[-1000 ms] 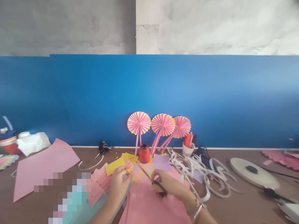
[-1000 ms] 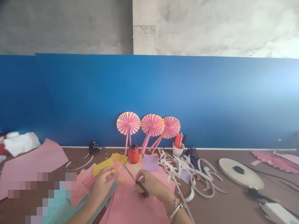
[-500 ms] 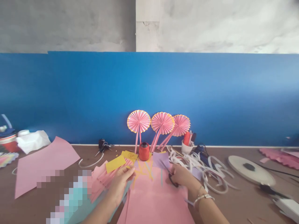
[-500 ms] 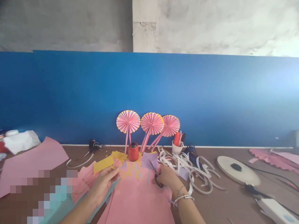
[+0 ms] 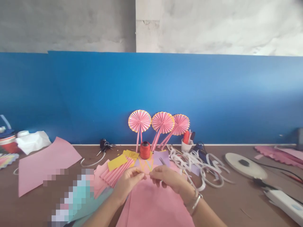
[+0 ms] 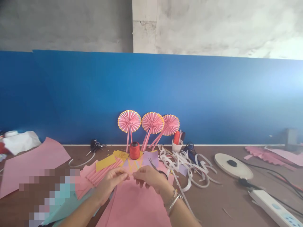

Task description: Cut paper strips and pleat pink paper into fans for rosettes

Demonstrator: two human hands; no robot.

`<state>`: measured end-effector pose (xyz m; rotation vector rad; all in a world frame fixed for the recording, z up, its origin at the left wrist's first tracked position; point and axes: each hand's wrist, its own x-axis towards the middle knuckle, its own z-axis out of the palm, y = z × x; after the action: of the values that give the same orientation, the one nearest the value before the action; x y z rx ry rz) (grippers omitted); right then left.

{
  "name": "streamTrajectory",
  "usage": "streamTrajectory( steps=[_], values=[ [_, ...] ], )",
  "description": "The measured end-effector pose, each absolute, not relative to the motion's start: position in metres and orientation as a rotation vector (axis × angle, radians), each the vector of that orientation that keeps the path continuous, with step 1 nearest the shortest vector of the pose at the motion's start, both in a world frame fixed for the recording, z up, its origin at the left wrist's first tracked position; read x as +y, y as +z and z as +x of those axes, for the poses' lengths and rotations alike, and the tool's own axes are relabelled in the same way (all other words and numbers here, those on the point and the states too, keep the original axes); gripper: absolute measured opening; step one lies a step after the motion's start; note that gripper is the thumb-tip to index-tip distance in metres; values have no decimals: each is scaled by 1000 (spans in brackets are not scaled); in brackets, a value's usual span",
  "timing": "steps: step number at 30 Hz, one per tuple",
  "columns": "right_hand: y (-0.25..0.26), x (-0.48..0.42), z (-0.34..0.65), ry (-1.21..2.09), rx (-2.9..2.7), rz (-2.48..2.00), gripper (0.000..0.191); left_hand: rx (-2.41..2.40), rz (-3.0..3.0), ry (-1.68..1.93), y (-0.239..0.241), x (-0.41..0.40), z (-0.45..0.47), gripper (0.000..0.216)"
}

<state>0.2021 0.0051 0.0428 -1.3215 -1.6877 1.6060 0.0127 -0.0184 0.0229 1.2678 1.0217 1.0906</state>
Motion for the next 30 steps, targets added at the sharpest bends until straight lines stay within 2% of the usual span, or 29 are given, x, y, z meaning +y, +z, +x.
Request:
streamTrajectory(
  steps=[4, 9, 16, 22, 30],
  values=[
    [40, 4, 207, 1544, -1602, -1303, 18, 1093, 1363, 1013, 23, -14, 11, 21],
    [30, -4, 208, 1290, -1626, -1472, 14, 1165, 1369, 919, 23, -11, 4, 27],
    [13, -15, 195, 1147, -1656, -1491, 19, 1345, 1438, 854, 22, -23, -8, 29],
    [-3, -16, 191, 1003, -1697, -1410, 25, 1502, 1556, 827, 11, -33, -9, 15],
    [-15, -19, 189, 983, -1656, -1362, 27, 1550, 1780, 878, 8, -35, -14, 13]
  ],
)
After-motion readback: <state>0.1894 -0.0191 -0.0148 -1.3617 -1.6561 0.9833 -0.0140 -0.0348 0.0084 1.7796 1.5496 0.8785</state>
